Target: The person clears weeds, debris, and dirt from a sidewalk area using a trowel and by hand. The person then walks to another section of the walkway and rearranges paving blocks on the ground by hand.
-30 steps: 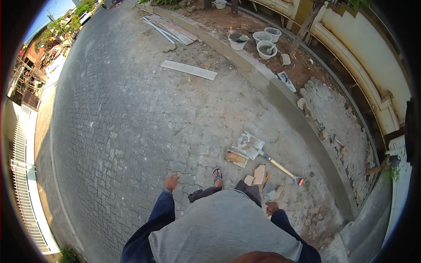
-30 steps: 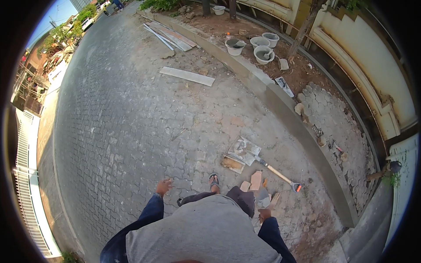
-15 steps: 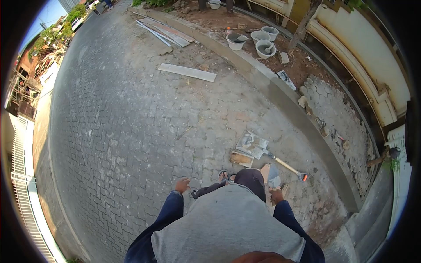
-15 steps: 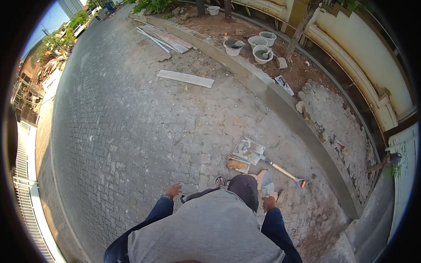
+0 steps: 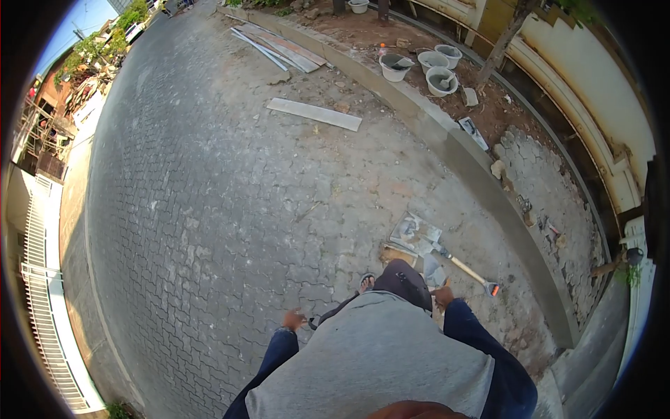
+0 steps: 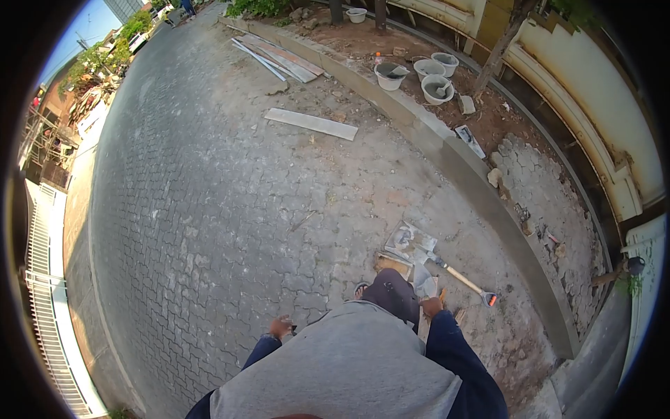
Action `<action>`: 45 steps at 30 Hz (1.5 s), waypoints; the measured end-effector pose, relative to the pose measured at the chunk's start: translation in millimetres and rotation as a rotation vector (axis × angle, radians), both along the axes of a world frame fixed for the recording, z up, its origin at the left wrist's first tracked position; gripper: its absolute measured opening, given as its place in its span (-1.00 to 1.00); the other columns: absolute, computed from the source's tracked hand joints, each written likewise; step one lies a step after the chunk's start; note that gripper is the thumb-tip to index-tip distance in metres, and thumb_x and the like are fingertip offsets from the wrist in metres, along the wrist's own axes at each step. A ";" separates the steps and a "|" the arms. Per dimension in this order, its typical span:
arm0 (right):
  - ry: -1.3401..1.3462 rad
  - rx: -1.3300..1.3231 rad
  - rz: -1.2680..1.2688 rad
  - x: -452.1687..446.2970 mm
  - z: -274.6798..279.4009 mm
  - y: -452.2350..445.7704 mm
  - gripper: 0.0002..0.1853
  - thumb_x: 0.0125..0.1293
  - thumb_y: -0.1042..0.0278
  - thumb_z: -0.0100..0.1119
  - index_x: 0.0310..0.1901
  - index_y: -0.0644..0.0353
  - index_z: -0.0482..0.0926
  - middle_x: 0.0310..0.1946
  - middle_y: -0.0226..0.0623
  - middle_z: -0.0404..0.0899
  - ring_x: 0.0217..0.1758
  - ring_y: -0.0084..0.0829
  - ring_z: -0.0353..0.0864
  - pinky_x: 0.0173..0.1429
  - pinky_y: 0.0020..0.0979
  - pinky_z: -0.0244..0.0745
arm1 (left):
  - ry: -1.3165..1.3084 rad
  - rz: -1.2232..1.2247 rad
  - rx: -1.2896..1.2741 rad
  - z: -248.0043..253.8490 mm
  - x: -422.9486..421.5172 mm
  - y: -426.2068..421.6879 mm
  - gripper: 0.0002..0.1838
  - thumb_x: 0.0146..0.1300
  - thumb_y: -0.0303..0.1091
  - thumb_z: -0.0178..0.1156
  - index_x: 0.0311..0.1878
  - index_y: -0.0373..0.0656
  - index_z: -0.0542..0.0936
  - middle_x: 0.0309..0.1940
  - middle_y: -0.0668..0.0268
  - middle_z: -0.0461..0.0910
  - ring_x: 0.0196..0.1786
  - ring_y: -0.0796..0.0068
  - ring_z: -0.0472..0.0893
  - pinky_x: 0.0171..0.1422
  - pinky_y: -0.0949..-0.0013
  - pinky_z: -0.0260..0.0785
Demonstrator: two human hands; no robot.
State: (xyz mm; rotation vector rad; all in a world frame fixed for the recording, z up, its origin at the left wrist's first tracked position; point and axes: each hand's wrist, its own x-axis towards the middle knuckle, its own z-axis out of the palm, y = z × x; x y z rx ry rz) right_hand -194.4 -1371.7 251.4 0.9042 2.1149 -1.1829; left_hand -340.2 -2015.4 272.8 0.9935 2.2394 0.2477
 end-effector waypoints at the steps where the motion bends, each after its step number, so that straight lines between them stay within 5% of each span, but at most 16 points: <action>1: -0.003 -0.002 -0.003 -17.6 12.3 -0.8 -0.64 0.13 0.18 0.29 -0.45 0.44 0.62 -0.60 -0.05 0.62 -0.55 -0.22 0.68 -0.35 -0.22 0.56 | -0.003 -0.003 -0.002 9.2 2.7 10.6 -0.75 0.16 -0.39 0.22 -0.09 -0.11 0.72 0.06 0.13 0.62 -0.08 0.32 0.66 0.05 0.29 0.53; 3: -0.022 -0.062 -0.189 -51.5 39.9 -6.3 -0.73 0.14 0.37 0.30 -0.43 0.50 0.57 -0.67 -0.14 0.50 -0.69 -0.30 0.52 -0.57 -0.21 0.42 | -0.684 1.119 0.022 48.3 8.2 46.6 -0.66 0.18 -0.38 0.21 0.04 -0.06 0.69 0.16 0.04 0.55 0.05 0.26 0.63 0.26 0.27 0.41; 4: -0.024 -0.063 -0.188 -65.7 44.8 -5.4 -0.73 0.14 0.37 0.30 -0.43 0.50 0.57 -0.67 -0.14 0.50 -0.69 -0.30 0.52 -0.57 -0.21 0.42 | -0.685 1.121 0.020 44.2 6.8 49.1 -0.66 0.18 -0.38 0.21 0.04 -0.06 0.69 0.16 0.04 0.55 0.05 0.26 0.63 0.26 0.27 0.41; 7: -0.039 -0.042 -0.171 -96.5 33.6 -2.8 -0.70 0.13 0.35 0.31 -0.44 0.52 0.55 -0.70 -0.17 0.48 -0.71 -0.29 0.51 -0.60 -0.22 0.41 | -0.087 0.286 0.074 22.0 -2.1 56.1 -0.42 0.10 -0.24 0.36 0.25 -0.05 0.54 0.12 -0.03 0.57 0.16 0.16 0.58 0.06 0.22 0.50; 12: -0.045 0.012 0.116 -150.1 31.9 -2.0 -0.69 0.14 0.33 0.31 -0.50 0.51 0.56 -0.69 -0.09 0.53 -0.69 -0.26 0.57 -0.59 -0.24 0.47 | -0.885 1.113 0.176 74.7 -71.0 128.8 -0.27 0.24 -0.05 0.27 0.40 -0.21 0.32 0.13 0.05 0.57 -0.04 0.19 0.64 -0.08 0.33 0.50; 14: 0.027 0.047 0.195 -163.9 17.9 -1.1 -0.66 0.15 0.33 0.29 -0.57 0.51 0.55 -0.67 -0.06 0.56 -0.68 -0.25 0.59 -0.57 -0.25 0.50 | -0.824 0.992 0.064 78.3 -103.3 134.2 -0.26 0.27 0.01 0.22 0.41 -0.21 0.30 0.07 0.12 0.63 -0.04 0.25 0.65 -0.14 0.29 0.51; 16: -0.186 -0.028 0.402 -185.4 -7.3 11.7 -0.60 0.19 -0.02 0.19 -0.23 0.19 0.72 -0.37 -0.04 0.70 -0.27 -0.09 0.72 -0.05 -0.23 0.57 | -0.669 0.714 0.100 52.5 -128.3 124.4 -0.27 0.27 -0.01 0.23 0.40 -0.23 0.31 0.00 0.16 0.66 -0.09 0.27 0.66 -0.23 0.28 0.51; 20: -0.374 -0.028 0.222 -272.6 37.6 15.0 -0.61 0.21 0.02 0.19 -0.25 0.23 0.72 -0.40 -0.12 0.71 -0.35 -0.19 0.73 -0.13 -0.25 0.59 | -0.695 0.798 0.034 77.8 -209.0 123.0 -0.31 0.29 -0.06 0.21 0.39 -0.22 0.32 0.03 0.15 0.64 -0.04 0.24 0.65 -0.16 0.25 0.50; 25: -0.350 0.113 0.411 -401.9 42.0 46.5 -0.65 0.24 0.06 0.14 -0.33 0.20 0.72 -0.38 -0.18 0.72 -0.33 -0.23 0.74 -0.20 -0.24 0.61 | -0.879 1.608 0.153 113.8 -311.7 131.8 -0.40 0.30 -0.18 0.21 0.36 -0.16 0.37 0.14 0.09 0.57 0.09 0.21 0.59 0.00 0.17 0.47; 27: -0.092 0.260 0.803 -447.5 -6.5 78.3 -0.69 0.19 0.11 0.11 -0.32 0.17 0.73 -0.32 -0.14 0.72 -0.25 -0.11 0.73 -0.14 -0.22 0.61 | -0.821 1.628 0.305 104.7 -346.6 123.0 -0.36 0.32 -0.10 0.17 0.41 -0.12 0.29 0.17 0.11 0.54 0.08 0.20 0.59 0.02 0.18 0.48; 29: -0.056 0.312 0.301 -508.8 15.5 76.4 -0.68 -0.06 0.19 0.31 -0.28 0.22 0.70 -0.33 0.02 0.68 -0.22 0.06 0.69 -0.14 -0.14 0.58 | -0.759 1.636 0.468 104.3 -377.1 128.8 -0.32 0.35 -0.03 0.13 0.45 -0.08 0.21 0.21 0.13 0.52 0.07 0.19 0.60 0.03 0.20 0.48; 32: 0.215 0.367 0.165 -590.1 43.8 70.4 -0.56 -0.13 0.24 0.36 -0.17 0.29 0.62 -0.27 0.11 0.66 -0.21 0.09 0.68 -0.16 -0.11 0.58 | -0.805 1.587 0.349 103.2 -422.9 143.9 -0.33 0.35 -0.06 0.16 0.44 -0.10 0.24 0.15 0.14 0.56 -0.04 0.21 0.63 -0.04 0.25 0.50; 34: 0.299 0.397 0.206 -634.7 57.8 64.8 -0.50 -0.10 0.26 0.35 -0.09 0.35 0.54 -0.23 0.13 0.65 -0.26 0.04 0.70 -0.21 -0.14 0.58 | -0.578 0.989 0.413 37.3 -419.6 130.0 -0.40 0.25 -0.23 0.27 0.36 -0.05 0.38 0.10 0.10 0.60 0.16 0.21 0.56 0.07 0.19 0.45; 35: 0.291 0.398 0.197 -656.5 65.4 61.5 -0.50 -0.10 0.26 0.35 -0.09 0.35 0.54 -0.23 0.13 0.65 -0.26 0.04 0.70 -0.21 -0.14 0.58 | -0.832 1.142 0.471 -6.5 -420.6 126.7 -0.36 0.22 -0.25 0.29 0.38 -0.01 0.36 0.13 0.14 0.59 0.25 0.21 0.49 0.13 0.19 0.40; 43: -0.257 -0.007 0.076 -746.5 53.0 37.2 -0.64 0.02 0.30 0.37 -0.20 0.40 0.60 -0.49 -0.01 0.64 -0.46 -0.18 0.70 -0.35 -0.23 0.58 | -0.851 0.851 0.149 40.2 -584.8 115.2 -0.36 0.28 -0.14 0.23 0.40 -0.01 0.33 0.20 0.13 0.54 0.34 0.19 0.39 0.22 0.12 0.34; 45: -0.247 -0.087 0.557 -741.1 10.0 50.4 -0.68 0.13 0.29 0.31 -0.22 0.41 0.61 -0.49 -0.06 0.64 -0.48 -0.17 0.69 -0.39 -0.17 0.58 | -0.941 0.884 0.158 62.5 -653.7 119.5 -0.36 0.29 -0.11 0.22 0.41 -0.02 0.32 0.22 0.13 0.53 0.36 0.18 0.37 0.24 0.10 0.33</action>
